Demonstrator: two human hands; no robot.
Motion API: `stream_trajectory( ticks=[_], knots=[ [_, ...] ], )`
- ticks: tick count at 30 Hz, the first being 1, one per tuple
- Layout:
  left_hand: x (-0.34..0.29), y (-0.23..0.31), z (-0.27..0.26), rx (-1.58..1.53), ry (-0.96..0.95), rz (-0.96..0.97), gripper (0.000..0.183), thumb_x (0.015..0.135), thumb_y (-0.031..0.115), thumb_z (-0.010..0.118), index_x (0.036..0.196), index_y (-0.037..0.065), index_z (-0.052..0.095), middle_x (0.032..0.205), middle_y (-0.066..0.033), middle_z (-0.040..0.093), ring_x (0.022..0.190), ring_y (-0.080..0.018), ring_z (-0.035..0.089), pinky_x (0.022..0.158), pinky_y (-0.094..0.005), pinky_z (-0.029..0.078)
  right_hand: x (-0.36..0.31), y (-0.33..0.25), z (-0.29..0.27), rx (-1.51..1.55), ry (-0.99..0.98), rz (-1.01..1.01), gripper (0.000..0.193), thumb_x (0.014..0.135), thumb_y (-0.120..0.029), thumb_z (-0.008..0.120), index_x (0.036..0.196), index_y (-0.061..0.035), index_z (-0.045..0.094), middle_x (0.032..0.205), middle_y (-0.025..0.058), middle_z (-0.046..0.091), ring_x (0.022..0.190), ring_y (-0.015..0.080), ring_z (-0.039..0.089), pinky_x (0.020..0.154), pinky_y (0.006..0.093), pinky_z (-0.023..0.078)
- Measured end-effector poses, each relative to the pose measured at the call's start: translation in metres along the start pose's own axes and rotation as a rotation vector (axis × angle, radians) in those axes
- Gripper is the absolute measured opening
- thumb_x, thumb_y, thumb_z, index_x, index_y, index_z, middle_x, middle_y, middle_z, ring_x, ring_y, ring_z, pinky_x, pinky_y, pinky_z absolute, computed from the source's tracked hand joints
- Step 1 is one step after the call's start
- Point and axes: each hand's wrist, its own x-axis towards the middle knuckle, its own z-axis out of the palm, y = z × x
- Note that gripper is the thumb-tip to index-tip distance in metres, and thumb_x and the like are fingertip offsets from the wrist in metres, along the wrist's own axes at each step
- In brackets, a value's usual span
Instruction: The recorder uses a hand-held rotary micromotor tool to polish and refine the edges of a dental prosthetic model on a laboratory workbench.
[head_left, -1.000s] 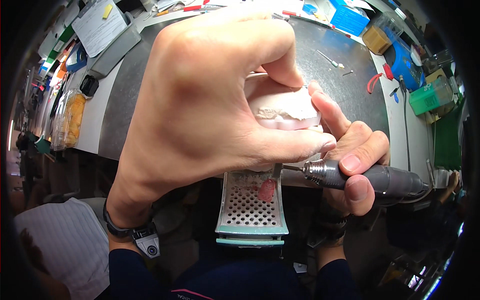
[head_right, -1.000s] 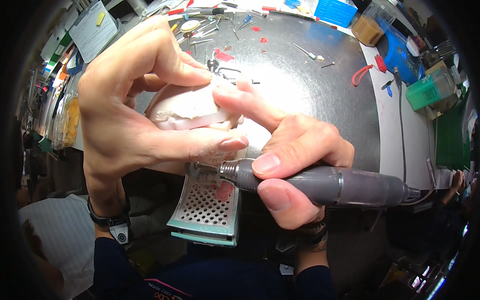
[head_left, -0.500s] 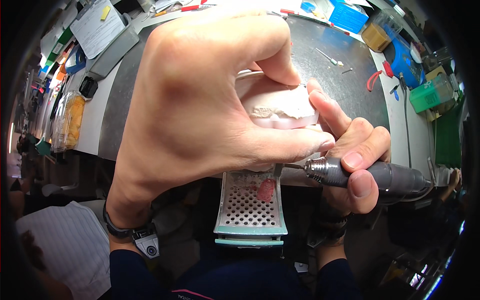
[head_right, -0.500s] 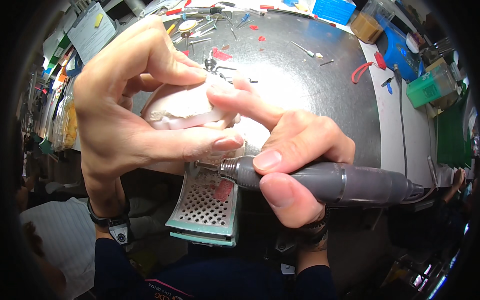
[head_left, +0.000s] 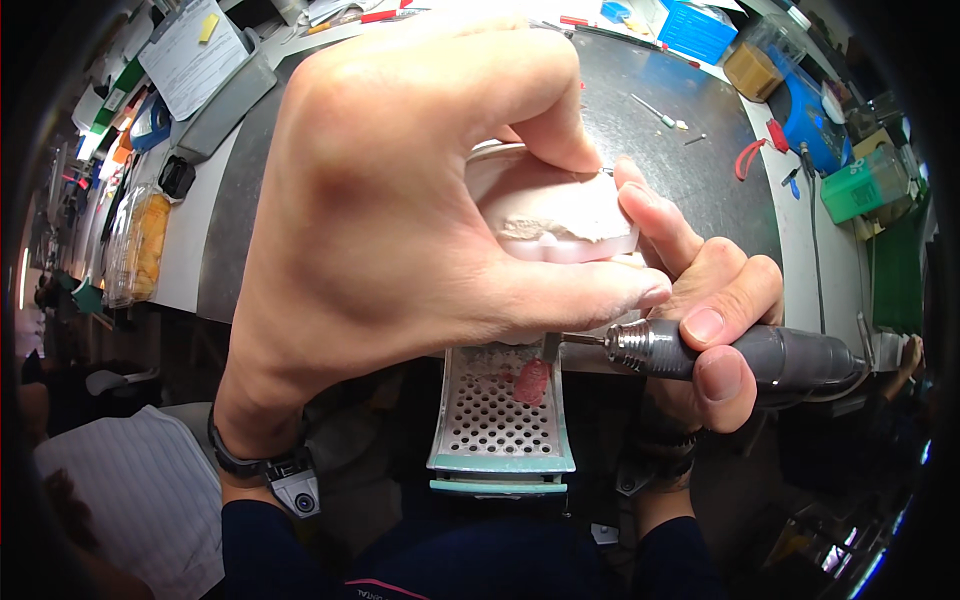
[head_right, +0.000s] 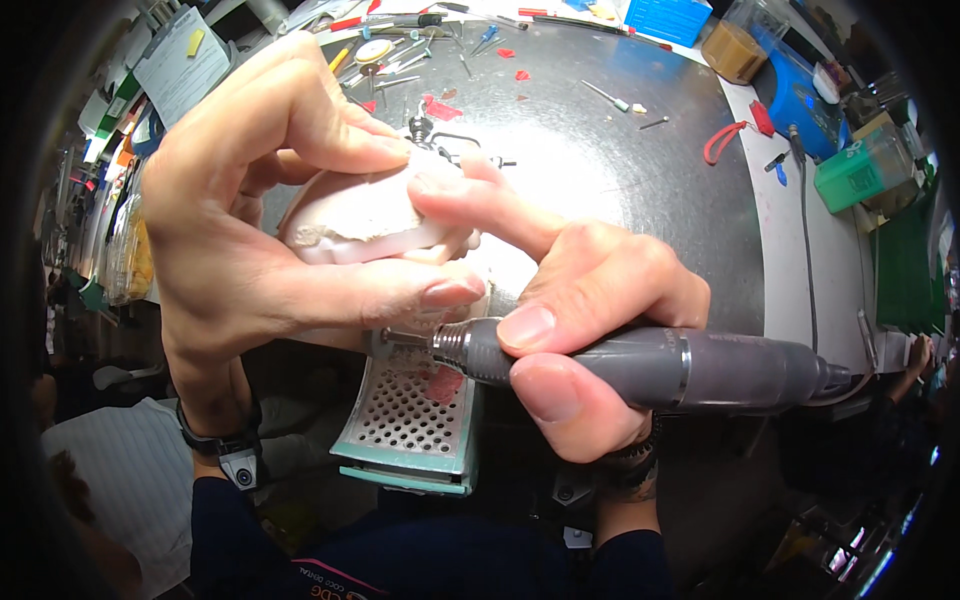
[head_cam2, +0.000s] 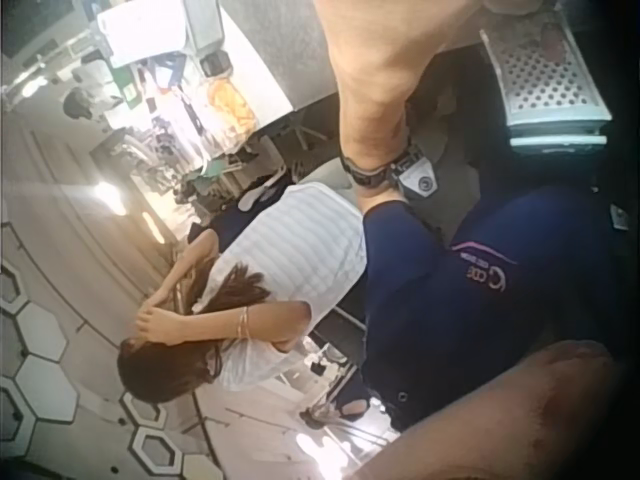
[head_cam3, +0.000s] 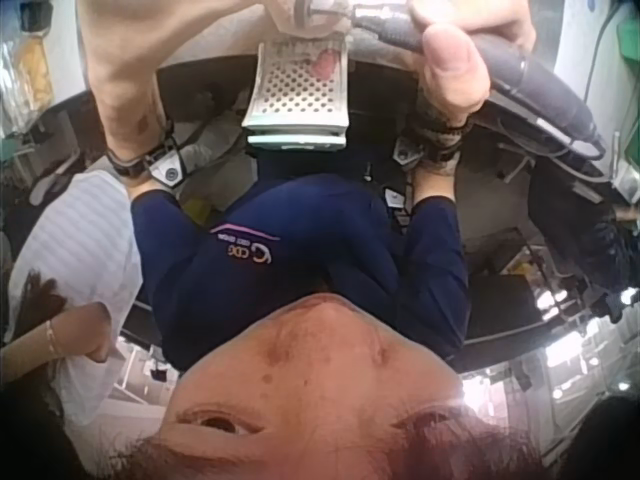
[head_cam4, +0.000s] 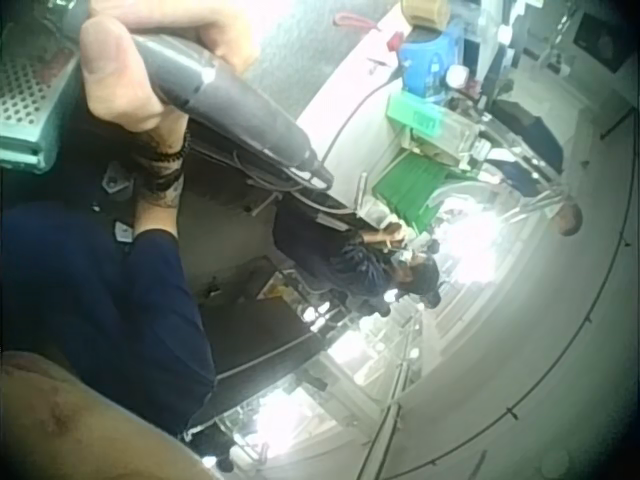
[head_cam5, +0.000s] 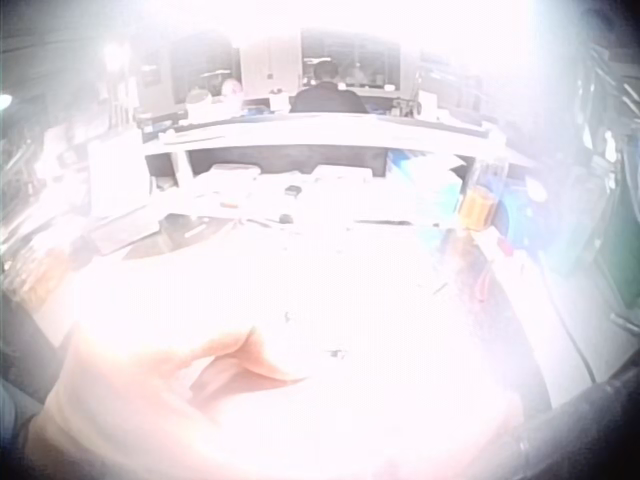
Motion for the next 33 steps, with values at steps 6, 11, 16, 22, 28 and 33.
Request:
stream_trajectory(
  ticks=[6, 11, 16, 22, 28, 33],
  knots=[
    [-0.005, 0.001, 0.006, -0.129, 0.184, -0.003, 0.046, 0.052, 0.013, 0.092, 0.075, 0.0, 0.055, 0.078, -0.0063, 0.056, 0.075, -0.0137, 0.063, 0.064, -0.0249, 0.053, 0.001, -0.001, 0.001, 0.001, -0.014, -0.01, 0.018, 0.078, -0.025, 0.065, 0.076, -0.0108, 0.053, 0.064, 0.0049, 0.051, 0.118, 0.043, 0.051, 0.112, 0.0627, 0.015],
    [-0.011, -0.001, 0.01, -0.106, 0.191, -0.071, 0.047, 0.051, 0.014, 0.092, 0.075, 0.0, 0.055, 0.077, -0.0053, 0.055, 0.073, -0.0123, 0.061, 0.064, -0.0248, 0.053, 0.0, 0.005, 0.002, -0.005, -0.029, -0.044, 0.018, 0.078, -0.024, 0.064, 0.077, -0.011, 0.053, 0.066, 0.0046, 0.051, 0.12, 0.042, 0.05, 0.112, 0.0626, 0.015],
    [0.001, 0.01, 0.0, -0.019, 0.114, -0.012, 0.046, 0.051, 0.015, 0.092, 0.075, 0.001, 0.055, 0.078, -0.0053, 0.054, 0.073, -0.012, 0.06, 0.064, -0.025, 0.053, -0.001, 0.004, 0.002, 0.016, -0.006, -0.042, 0.017, 0.078, -0.024, 0.064, 0.077, -0.0111, 0.052, 0.066, 0.0043, 0.051, 0.12, 0.0413, 0.05, 0.112, 0.0622, 0.014],
    [-0.001, 0.004, -0.001, -0.012, 0.097, 0.005, 0.046, 0.052, 0.015, 0.092, 0.075, 0.0, 0.055, 0.079, -0.0057, 0.055, 0.074, -0.0122, 0.06, 0.065, -0.0254, 0.053, 0.0, 0.001, 0.004, -0.016, -0.017, -0.034, 0.017, 0.077, -0.024, 0.063, 0.076, -0.0116, 0.052, 0.065, 0.0042, 0.051, 0.12, 0.0408, 0.051, 0.113, 0.0618, 0.014],
    [0.002, 0.006, -0.002, 0.09, 0.035, 0.029, 0.045, 0.052, 0.015, 0.092, 0.074, 0.0, 0.055, 0.078, -0.0059, 0.055, 0.073, -0.012, 0.06, 0.063, -0.0255, 0.053, 0.0, -0.004, -0.001, -0.029, -0.021, -0.002, 0.018, 0.076, -0.025, 0.062, 0.074, -0.0111, 0.052, 0.064, 0.0054, 0.051, 0.119, 0.0426, 0.05, 0.112, 0.0635, 0.011],
    [0.008, 0.015, 0.0, 0.27, 0.106, 0.172, 0.045, 0.052, 0.016, 0.091, 0.072, -0.001, 0.055, 0.076, -0.0064, 0.054, 0.07, -0.012, 0.059, 0.058, -0.0252, 0.052, 0.006, -0.007, 0.003, -0.025, -0.036, -0.027, 0.018, 0.075, -0.024, 0.063, 0.074, -0.0105, 0.051, 0.066, 0.0074, 0.053, 0.119, 0.0438, 0.05, 0.112, 0.0641, 0.011]
  ],
)
